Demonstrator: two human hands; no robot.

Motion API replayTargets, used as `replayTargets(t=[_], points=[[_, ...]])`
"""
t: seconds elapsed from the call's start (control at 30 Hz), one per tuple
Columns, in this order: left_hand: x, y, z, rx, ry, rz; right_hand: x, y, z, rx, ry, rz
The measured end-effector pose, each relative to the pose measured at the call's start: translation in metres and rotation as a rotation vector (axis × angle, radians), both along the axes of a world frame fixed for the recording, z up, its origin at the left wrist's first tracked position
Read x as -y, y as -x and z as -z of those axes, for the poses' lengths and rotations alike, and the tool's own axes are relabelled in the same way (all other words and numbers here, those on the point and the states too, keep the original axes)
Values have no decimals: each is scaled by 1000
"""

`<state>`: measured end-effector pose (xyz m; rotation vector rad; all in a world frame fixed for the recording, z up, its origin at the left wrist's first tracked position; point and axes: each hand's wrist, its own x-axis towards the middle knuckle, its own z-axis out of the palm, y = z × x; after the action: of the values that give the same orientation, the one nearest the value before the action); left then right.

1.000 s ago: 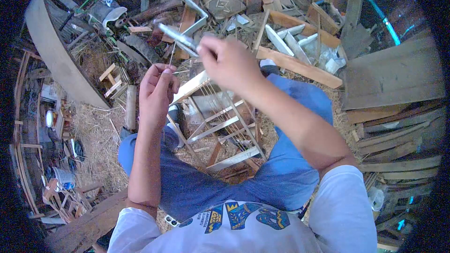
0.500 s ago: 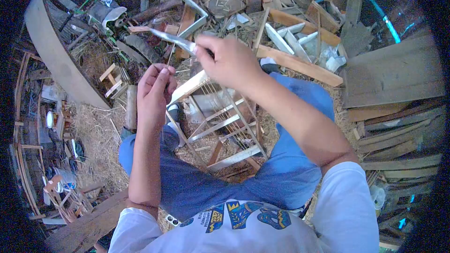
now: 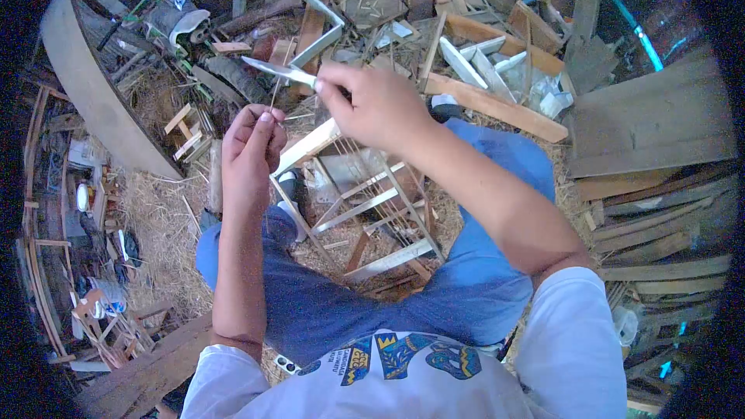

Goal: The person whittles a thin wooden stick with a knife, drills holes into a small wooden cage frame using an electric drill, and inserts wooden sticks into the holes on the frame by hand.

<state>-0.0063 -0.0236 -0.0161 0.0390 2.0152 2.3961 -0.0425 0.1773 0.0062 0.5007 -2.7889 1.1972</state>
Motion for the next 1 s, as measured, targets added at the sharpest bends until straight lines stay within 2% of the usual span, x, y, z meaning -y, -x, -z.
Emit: replayTargets(t=[0.13, 0.17, 0.2, 0.27, 0.33, 0.4, 0.43, 0.47, 0.53, 0.67, 0.73, 0.87, 0.97, 1.0], points=[[0, 2, -2, 55, -4, -4, 8, -16, 14, -135, 46, -151], [1, 2, 0, 62, -9, -7, 3, -11, 11, -16, 12, -146], [2, 0, -1, 70, -5, -6, 0, -5, 8, -9, 17, -145], [1, -2, -5, 50, -6, 1, -7, 11, 3, -61, 94, 81], [1, 2, -2, 45, -35, -28, -13, 22, 20, -141, 103, 102], [3, 8, 6, 58, -84, -90, -17, 28, 36, -17, 274, 226], [5, 10, 8, 96, -109, -82, -21, 29, 30, 109, 246, 257], [7, 11, 11, 133, -134, -75, -25, 36, 40, 107, 230, 255], [9, 14, 21, 184, -206, -44, -36, 58, 88, 135, 345, 316], [1, 16, 36, 253, -245, -66, -56, 68, 164, 305, 271, 399], [6, 16, 42, 259, -253, 10, -66, 50, 199, 333, -33, 411], [5, 16, 49, 327, -457, 18, -94, 28, 269, 328, -176, 328], [11, 17, 56, 341, -354, 119, -94, 25, 312, 138, -172, 450], [11, 16, 55, 335, -360, 89, -85, 16, 304, 110, -83, 424]])
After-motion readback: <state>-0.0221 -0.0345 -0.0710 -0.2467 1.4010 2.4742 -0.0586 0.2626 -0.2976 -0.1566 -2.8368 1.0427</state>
